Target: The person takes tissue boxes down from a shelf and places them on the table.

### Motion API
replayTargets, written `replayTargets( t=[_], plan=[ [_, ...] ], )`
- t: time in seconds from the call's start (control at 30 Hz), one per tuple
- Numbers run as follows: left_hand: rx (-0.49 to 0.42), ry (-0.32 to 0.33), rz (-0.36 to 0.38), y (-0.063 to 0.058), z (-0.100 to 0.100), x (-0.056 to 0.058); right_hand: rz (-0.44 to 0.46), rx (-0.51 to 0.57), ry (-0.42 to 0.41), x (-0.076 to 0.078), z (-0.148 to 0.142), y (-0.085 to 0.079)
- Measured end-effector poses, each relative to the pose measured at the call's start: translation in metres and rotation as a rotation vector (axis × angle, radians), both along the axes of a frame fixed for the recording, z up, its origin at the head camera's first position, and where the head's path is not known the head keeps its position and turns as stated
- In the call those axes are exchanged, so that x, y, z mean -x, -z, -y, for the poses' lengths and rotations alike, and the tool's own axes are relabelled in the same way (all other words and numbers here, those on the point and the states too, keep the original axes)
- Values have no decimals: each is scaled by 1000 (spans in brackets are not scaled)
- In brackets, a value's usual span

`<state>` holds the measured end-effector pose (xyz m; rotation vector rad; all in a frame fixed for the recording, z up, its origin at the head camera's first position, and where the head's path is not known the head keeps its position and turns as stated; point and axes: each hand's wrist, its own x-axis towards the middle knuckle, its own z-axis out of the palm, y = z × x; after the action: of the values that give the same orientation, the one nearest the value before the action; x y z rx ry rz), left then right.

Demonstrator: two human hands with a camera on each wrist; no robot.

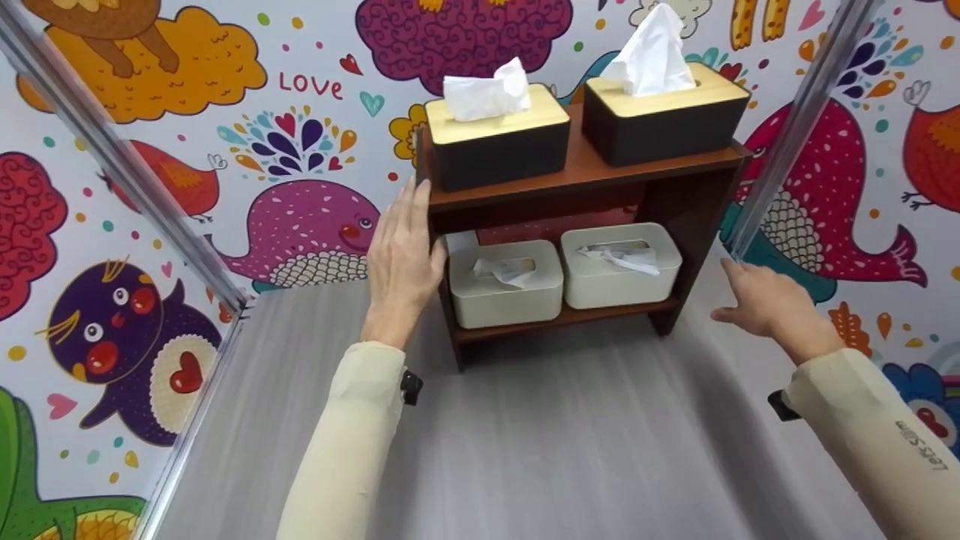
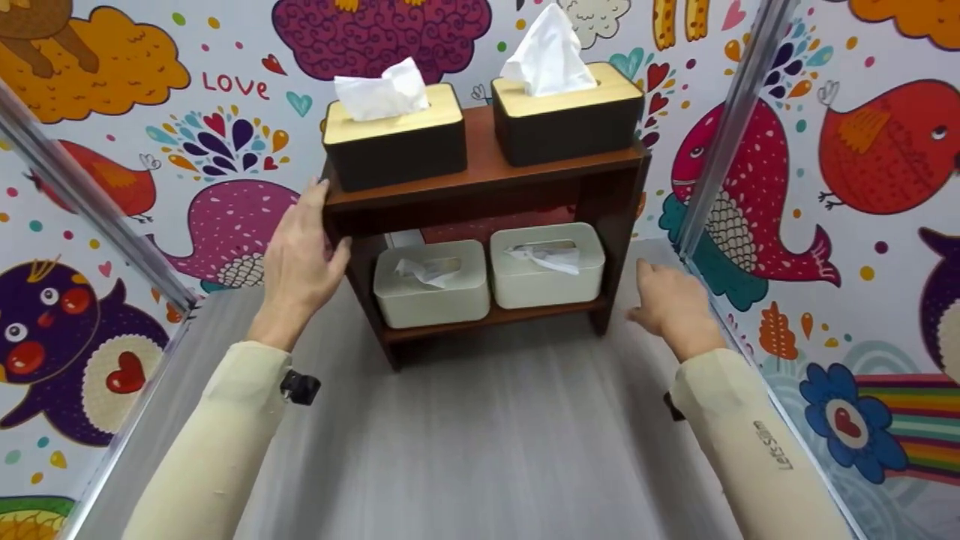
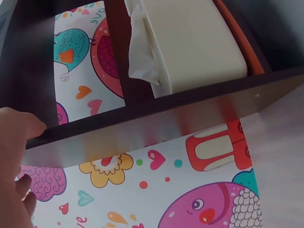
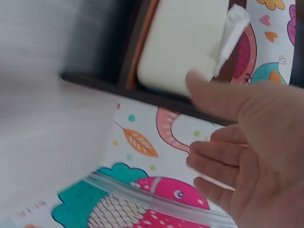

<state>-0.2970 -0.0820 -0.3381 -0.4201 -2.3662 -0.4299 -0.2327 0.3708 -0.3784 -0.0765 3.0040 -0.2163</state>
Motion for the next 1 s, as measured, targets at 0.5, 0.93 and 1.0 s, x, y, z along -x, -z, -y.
replayTargets(
  t=[0.5,0.93,1.0],
  plan=[
    [71,-21,-44,-2,9,-2,-233,121,182,25,5,-72],
    [67,-46,-43,-4,31,-3,-450,212,89,34,38,-85],
    [69,-55,-46,-4,36,-3,-486,187,43,35,44,-84]
  ],
)
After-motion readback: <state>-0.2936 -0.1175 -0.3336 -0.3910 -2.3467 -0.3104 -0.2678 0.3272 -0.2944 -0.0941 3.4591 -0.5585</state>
